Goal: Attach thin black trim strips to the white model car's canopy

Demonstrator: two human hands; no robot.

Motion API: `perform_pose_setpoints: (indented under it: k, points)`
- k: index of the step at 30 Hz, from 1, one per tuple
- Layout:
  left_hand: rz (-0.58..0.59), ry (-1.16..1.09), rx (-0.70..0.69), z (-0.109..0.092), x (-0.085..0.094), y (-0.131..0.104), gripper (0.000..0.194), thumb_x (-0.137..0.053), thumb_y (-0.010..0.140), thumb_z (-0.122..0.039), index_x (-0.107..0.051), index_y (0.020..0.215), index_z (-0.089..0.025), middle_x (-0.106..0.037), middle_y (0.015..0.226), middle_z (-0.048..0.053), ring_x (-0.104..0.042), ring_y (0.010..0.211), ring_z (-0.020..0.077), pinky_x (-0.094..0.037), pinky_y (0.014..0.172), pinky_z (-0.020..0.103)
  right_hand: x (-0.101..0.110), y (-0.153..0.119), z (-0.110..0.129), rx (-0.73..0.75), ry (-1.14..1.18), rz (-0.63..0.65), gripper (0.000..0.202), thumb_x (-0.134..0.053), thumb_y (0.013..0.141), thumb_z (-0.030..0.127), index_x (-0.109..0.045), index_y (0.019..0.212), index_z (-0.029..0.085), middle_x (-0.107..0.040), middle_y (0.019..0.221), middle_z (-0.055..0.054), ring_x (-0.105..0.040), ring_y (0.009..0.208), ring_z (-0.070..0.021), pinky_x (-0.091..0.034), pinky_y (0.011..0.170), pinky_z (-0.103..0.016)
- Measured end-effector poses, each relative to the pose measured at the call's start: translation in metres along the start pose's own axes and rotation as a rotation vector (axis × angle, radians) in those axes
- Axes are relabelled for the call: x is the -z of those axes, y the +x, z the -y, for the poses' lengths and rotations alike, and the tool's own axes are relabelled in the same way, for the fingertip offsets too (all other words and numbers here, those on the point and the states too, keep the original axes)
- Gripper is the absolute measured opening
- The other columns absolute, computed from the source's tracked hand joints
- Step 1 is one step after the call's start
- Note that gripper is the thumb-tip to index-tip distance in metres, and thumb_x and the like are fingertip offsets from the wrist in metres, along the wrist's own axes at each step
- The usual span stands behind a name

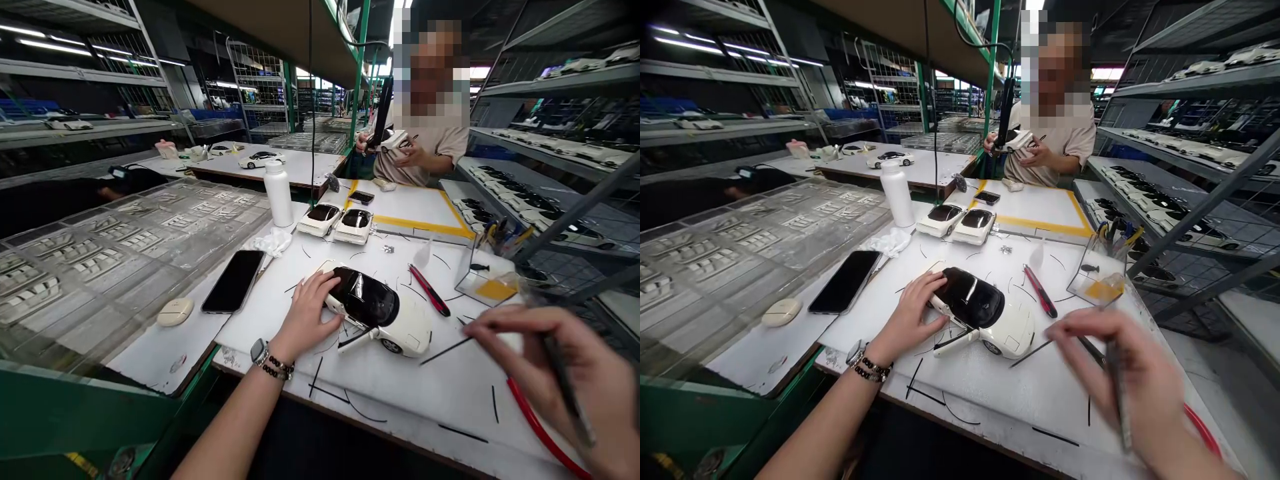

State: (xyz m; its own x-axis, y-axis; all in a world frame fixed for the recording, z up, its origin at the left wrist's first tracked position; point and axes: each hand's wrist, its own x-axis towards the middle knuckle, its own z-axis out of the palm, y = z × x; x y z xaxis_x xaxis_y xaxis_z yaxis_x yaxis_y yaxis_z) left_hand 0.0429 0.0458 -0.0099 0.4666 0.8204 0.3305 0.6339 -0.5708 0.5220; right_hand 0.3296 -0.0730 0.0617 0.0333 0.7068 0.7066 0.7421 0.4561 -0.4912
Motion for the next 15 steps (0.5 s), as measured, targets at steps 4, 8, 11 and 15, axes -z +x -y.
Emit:
perform_pose_setpoints:
  k: [4,8,11,15]
  points:
    - [-0.006,-0.033,-0.011,-0.001,0.001,-0.001,0.051,-0.054,0.089,-0.029,-0.037,0.138,-0.027,-0.039,0.148,0.006,-0.027,0.142,0.0272,-0.018,0.117,0.056,-0.055,0.004,0.044,0.138,0.391,0.294,0.028,-0.061,0.081,0.005,-0.051,0.097,0.024,-0.068,0.081,0.000,-0.064,0.077,-0.0157,-0.051,0.070,-0.033]
    - [-0.021,-0.082,-0.018,0.001,0.002,-0.002,0.049,-0.048,0.092,-0.026,-0.035,0.139,-0.026,-0.038,0.148,0.007,-0.026,0.142,0.0249,-0.017,0.118,0.054,-0.085,0.026,0.047,0.256,0.340,0.222,0.020,-0.060,0.082,0.006,-0.050,0.090,0.022,-0.069,0.078,0.000,-0.065,0.073,-0.0148,-0.047,0.073,-0.036]
    - [-0.041,-0.121,-0.014,0.002,0.002,-0.002,0.043,-0.042,0.095,-0.025,-0.037,0.138,-0.024,-0.039,0.147,0.008,-0.028,0.141,0.0233,-0.019,0.118,0.052,-0.093,0.037,0.034,0.241,0.230,0.108,0.018,-0.063,0.082,0.011,-0.052,0.088,0.023,-0.069,0.076,0.001,-0.066,0.071,-0.0158,-0.046,0.075,-0.037]
    - [-0.052,-0.158,-0.004,0.003,0.002,-0.002,0.040,-0.039,0.095,-0.024,-0.040,0.136,-0.025,-0.041,0.145,0.008,-0.030,0.139,0.0241,-0.021,0.117,0.052,-0.095,0.038,0.015,0.177,0.189,0.030,0.019,-0.064,0.082,0.011,-0.051,0.089,0.023,-0.069,0.078,-0.001,-0.066,0.070,-0.0164,-0.047,0.078,-0.040]
